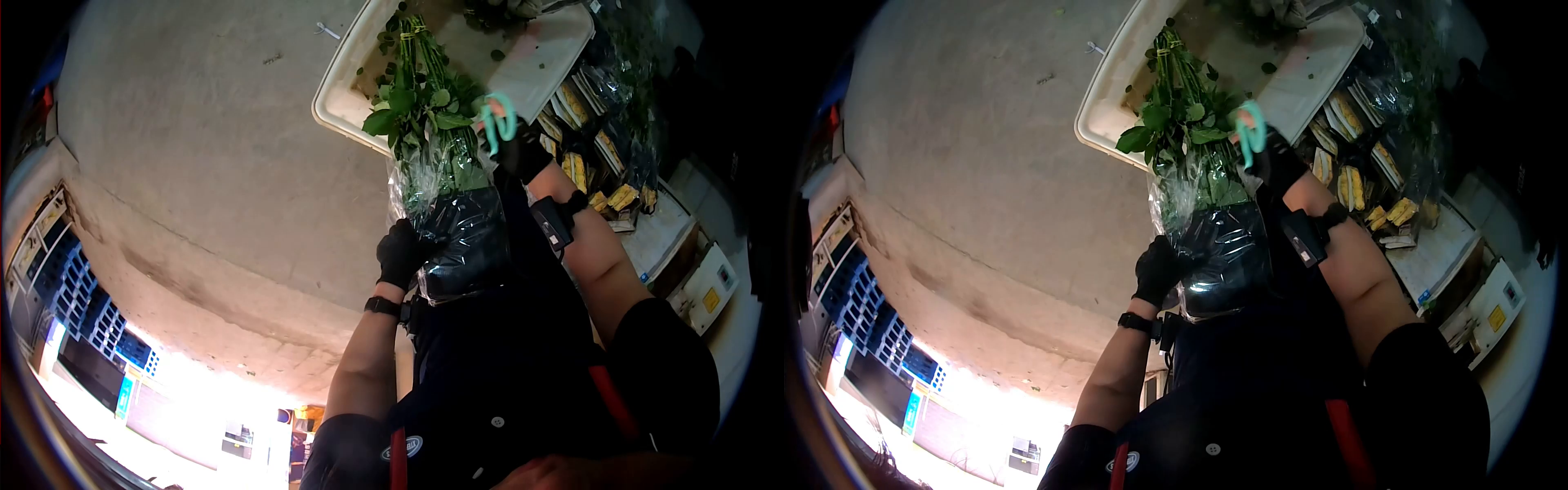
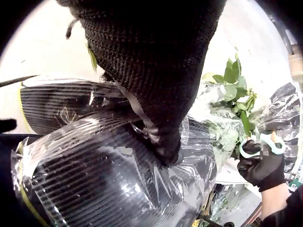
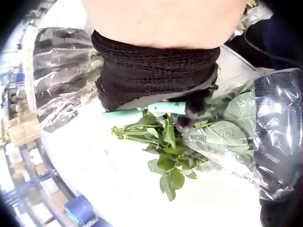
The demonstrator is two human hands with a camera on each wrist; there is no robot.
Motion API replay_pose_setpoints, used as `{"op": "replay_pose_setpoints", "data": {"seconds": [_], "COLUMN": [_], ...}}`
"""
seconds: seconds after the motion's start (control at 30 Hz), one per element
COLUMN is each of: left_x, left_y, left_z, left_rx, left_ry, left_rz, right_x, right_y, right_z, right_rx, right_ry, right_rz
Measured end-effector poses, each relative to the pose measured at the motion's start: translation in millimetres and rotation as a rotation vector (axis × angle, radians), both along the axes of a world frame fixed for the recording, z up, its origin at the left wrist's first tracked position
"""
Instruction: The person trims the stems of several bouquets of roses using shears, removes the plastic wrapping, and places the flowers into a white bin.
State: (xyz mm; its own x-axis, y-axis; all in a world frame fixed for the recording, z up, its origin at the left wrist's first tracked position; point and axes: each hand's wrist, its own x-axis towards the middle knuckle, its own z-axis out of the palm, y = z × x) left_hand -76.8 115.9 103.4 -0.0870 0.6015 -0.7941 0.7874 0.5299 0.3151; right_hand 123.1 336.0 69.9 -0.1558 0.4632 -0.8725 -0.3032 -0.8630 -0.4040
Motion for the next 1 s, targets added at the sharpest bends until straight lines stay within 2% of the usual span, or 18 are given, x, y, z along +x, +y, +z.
{"op": "replay_pose_setpoints", "data": {"seconds": [0.03,0.07,0.1,0.17,0.2,0.27,0.3,0.4,0.47,0.6,0.7,0.8,0.97,1.0], "left_x": [0.0,-0.5,-1.1,-2.4,-1.8,-0.2,0.1,1.0,1.8,1.8,1.0,1.8,1.2,1.4], "left_y": [-0.8,-1.2,0.0,-4.1,-6.4,-7.8,-8.4,-9.8,-11.6,-11.3,-12.2,-11.8,2.8,3.7], "left_z": [0.5,0.6,0.4,-3.5,-5.1,-5.2,-5.1,-6.3,-9.1,-7.2,-6.6,-6.0,-1.5,-0.3], "left_rx": [-0.009,-0.017,-0.021,0.016,0.031,0.049,0.057,0.094,0.100,0.145,0.189,0.202,-0.019,-0.044], "left_ry": [-0.009,-0.015,-0.022,-0.029,-0.035,-0.027,-0.020,-0.008,0.012,0.025,0.022,0.054,-0.005,-0.011], "left_rz": [0.005,0.010,0.012,0.023,0.031,0.043,0.048,0.048,0.027,0.021,0.036,0.027,0.078,0.085], "right_x": [12.6,48.6,46.9,82.6,55.6,-6.5,-19.3,-52.9,-55.2,-61.8,-58.9,-77.4,-77.6,-82.6], "right_y": [-0.1,1.0,17.2,16.2,35.2,50.5,63.8,81.9,100.0,116.7,123.2,140.7,139.7,130.1], "right_z": [-3.1,-48.8,-17.1,-61.8,-28.1,24.0,24.7,8.3,-15.1,-41.1,-81.1,-98.2,-110.1,-105.7], "right_rx": [0.023,0.070,-0.008,0.073,0.066,0.172,0.008,0.094,0.079,0.138,0.138,0.039,0.042,0.144], "right_ry": [0.046,0.211,0.072,0.327,0.291,0.012,0.010,-0.025,0.023,0.078,0.052,-0.070,0.042,-0.087], "right_rz": [-0.173,-0.374,-0.320,-0.053,0.064,0.247,0.303,0.333,0.493,0.489,0.524,0.629,0.579,0.524]}}
